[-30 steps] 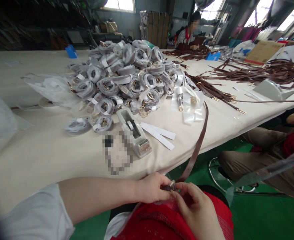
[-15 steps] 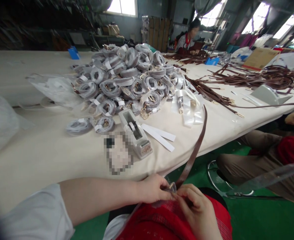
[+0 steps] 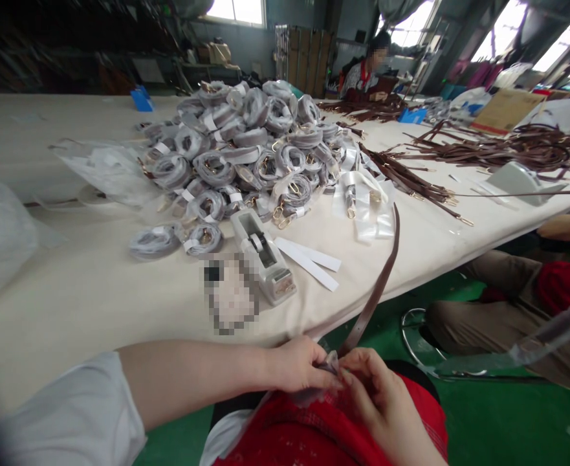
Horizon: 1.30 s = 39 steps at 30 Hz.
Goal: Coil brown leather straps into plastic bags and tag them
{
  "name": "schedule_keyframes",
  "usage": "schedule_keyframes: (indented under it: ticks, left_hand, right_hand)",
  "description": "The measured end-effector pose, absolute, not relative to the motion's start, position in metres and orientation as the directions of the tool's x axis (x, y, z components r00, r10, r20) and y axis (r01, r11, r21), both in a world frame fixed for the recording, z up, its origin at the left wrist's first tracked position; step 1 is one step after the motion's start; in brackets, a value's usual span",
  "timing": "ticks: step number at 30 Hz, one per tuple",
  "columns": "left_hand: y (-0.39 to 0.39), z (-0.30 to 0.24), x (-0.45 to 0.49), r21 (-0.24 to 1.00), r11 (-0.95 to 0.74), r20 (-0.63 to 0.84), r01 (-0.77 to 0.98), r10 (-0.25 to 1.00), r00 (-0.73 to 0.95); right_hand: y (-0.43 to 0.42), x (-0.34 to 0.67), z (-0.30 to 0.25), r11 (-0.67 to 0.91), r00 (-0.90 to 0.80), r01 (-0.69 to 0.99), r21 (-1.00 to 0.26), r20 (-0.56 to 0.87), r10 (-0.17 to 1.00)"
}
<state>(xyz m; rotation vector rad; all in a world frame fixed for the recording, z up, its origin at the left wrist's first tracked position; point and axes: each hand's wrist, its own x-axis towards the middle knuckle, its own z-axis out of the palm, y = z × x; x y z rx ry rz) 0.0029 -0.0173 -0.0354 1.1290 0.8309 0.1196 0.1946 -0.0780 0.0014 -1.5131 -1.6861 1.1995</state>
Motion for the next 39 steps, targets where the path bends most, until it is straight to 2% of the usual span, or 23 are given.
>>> schedule_keyframes:
  ticks: [4, 8, 15, 21, 29, 33, 37, 39]
  left_hand:
    - [-0.016, -0.034, 0.001, 0.877, 0.332, -0.478, 0.347, 0.535, 0.697]
    - [-0.015, -0.038, 0.002, 0.888, 0.356, -0.444, 0.291, 0.501, 0.743]
    - [-0.014, -0.039, 0.002, 0.867, 0.282, -0.498, 0.410, 0.492, 0.715]
    - [-0.015, -0.029, 0.001, 0.879, 0.227, -0.475, 0.419, 0.489, 0.731]
    - [-0.018, -0.024, 0.001, 0.861, 0.408, -0.473, 0.303, 0.427, 0.771]
    - [-0.018, -0.025, 0.002, 0.873, 0.430, -0.421, 0.229, 0.431, 0.798]
    - [-0.019, -0.027, 0.004, 0.916, 0.375, -0.319, 0.145, 0.457, 0.830]
    - [-0.019, -0.028, 0.004, 0.932, 0.331, -0.288, 0.145, 0.439, 0.851]
  right_hand:
    - [-0.079, 0.196, -0.005, -0.124, -0.192, 0.331, -0.935, -0.196, 0.962]
    - [-0.082, 0.195, -0.011, -0.136, -0.144, 0.305, -0.943, -0.187, 0.972]
    - [-0.083, 0.200, -0.004, -0.061, -0.183, 0.394, -0.917, -0.143, 0.973]
    - [-0.079, 0.208, 0.004, -0.012, -0.306, 0.533, -0.846, -0.207, 0.929]
    - [-0.071, 0.226, 0.001, 0.033, -0.204, 0.609, -0.792, -0.117, 0.972]
    - [-0.064, 0.246, 0.000, -0.071, -0.028, 0.482, -0.874, -0.096, 0.995]
    - [-0.056, 0.244, 0.002, -0.232, 0.095, 0.283, -0.931, -0.213, 0.972]
    - [-0.050, 0.234, 0.001, -0.286, 0.118, 0.120, -0.951, -0.272, 0.955]
